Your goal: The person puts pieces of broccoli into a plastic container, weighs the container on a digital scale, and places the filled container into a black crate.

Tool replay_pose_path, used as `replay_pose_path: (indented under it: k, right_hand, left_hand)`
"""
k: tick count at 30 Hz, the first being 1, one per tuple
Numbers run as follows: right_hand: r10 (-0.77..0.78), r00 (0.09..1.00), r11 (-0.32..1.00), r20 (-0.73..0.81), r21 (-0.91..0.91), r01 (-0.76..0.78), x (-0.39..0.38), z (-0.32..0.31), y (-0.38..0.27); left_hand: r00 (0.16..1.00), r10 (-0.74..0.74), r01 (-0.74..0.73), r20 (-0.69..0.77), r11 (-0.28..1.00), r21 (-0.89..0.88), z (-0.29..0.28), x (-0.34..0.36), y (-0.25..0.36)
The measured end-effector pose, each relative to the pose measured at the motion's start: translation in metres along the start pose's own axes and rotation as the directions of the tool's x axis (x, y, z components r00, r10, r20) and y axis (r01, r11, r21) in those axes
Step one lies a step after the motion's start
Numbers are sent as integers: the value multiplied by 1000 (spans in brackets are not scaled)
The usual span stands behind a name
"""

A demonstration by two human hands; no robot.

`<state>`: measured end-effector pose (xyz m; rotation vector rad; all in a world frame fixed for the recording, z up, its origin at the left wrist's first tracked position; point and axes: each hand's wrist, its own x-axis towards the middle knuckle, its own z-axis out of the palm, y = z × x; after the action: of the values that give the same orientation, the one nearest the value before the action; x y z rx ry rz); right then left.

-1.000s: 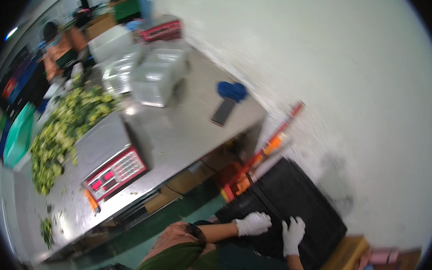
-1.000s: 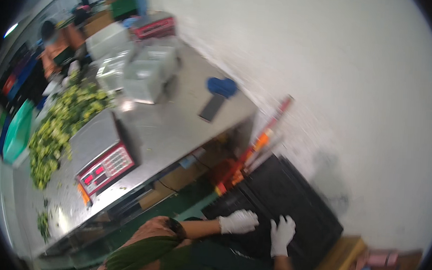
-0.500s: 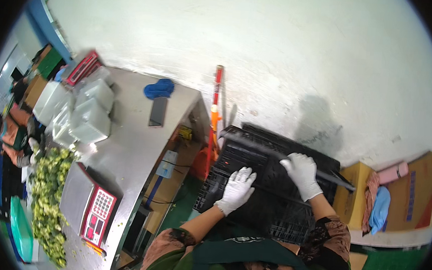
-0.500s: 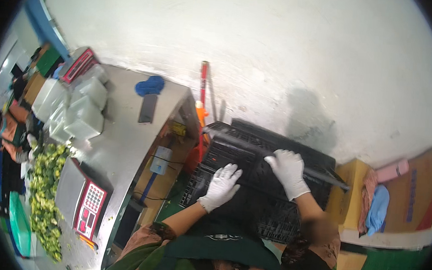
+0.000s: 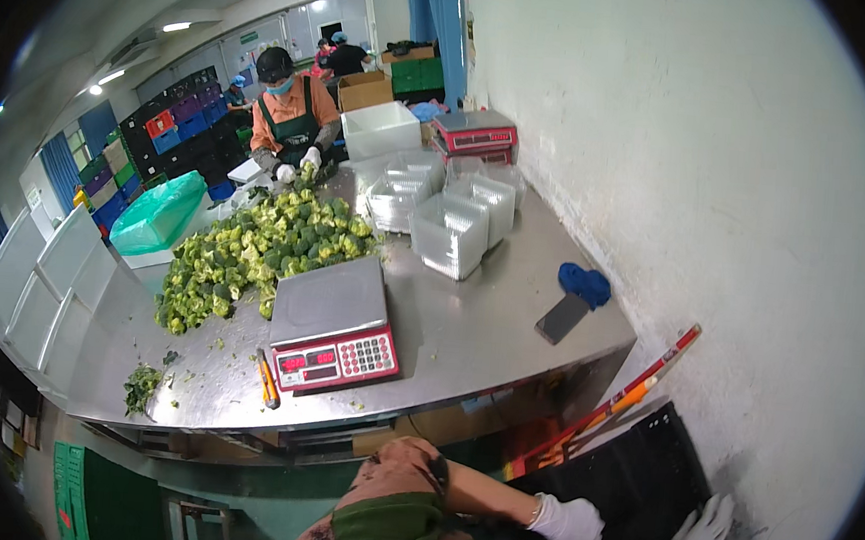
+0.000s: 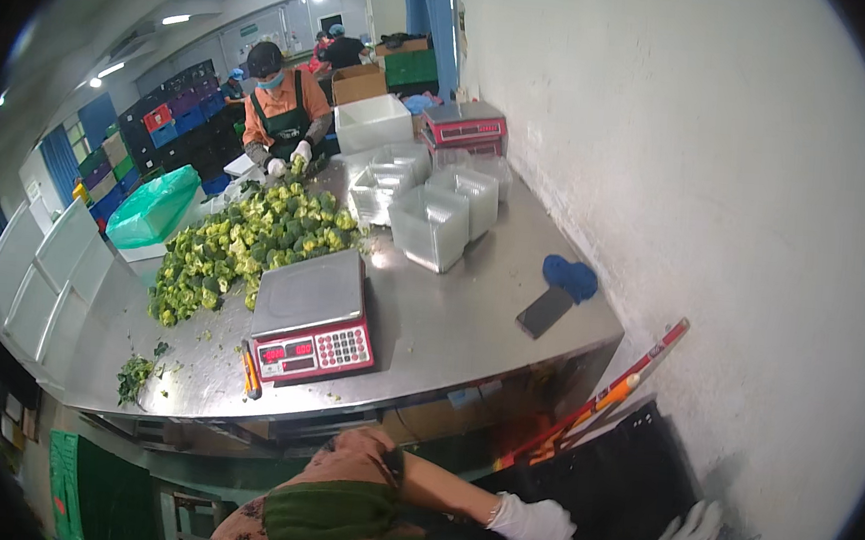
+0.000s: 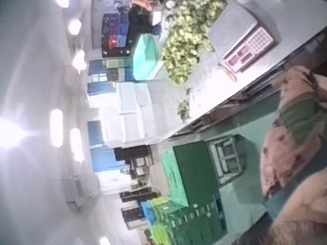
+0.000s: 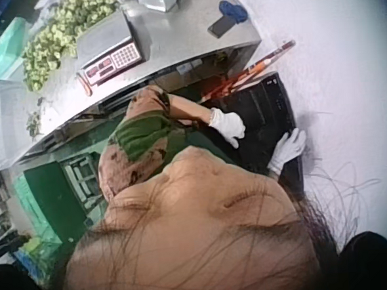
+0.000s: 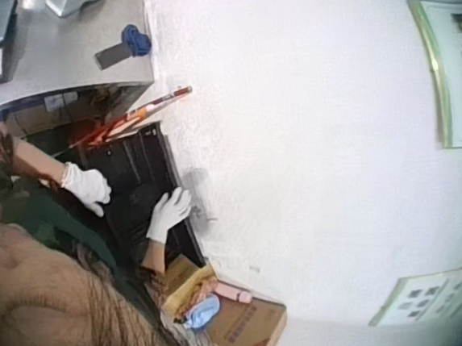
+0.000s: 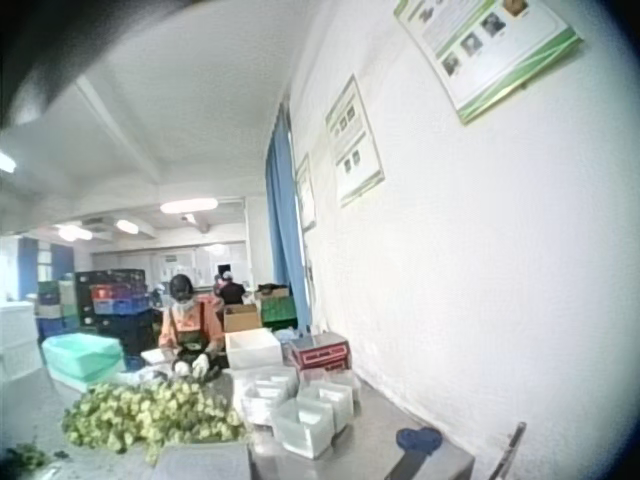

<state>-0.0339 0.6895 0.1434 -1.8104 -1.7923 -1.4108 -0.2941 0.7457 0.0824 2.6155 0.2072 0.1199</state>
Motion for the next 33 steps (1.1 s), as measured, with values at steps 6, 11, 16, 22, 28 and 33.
replay_pose_path:
  k: [6,11,16,22,28,33]
  right_hand:
    - [-537,777,612,328,786,91,-229,1,-38]
    - [-585,508,678,632,725,-122,-250,-61,-13]
    - [-633,515,662,578,749,-27,-210,-58,-17]
    - [-516,616,734,595,678,-39,-221,-47,-21]
    - [-434,809,797,396,588,140,-243,-29,10]
    - [-32,827,818,562,490,-301,-209,-150,101]
  left_hand:
    - [724,66,227,686,917,-328,-8,7,-18]
    - [584,271,-327,765,941,-84,55,57,-36]
    - [625,592,-754,508,626,198,154,48,-94]
    - [553,618,-811,558,552,194,127,79,-54]
    - [734,527,-638,429,751,170,103,83,-39]
    - [928,320,-357,188,909,216,13,46,-23]
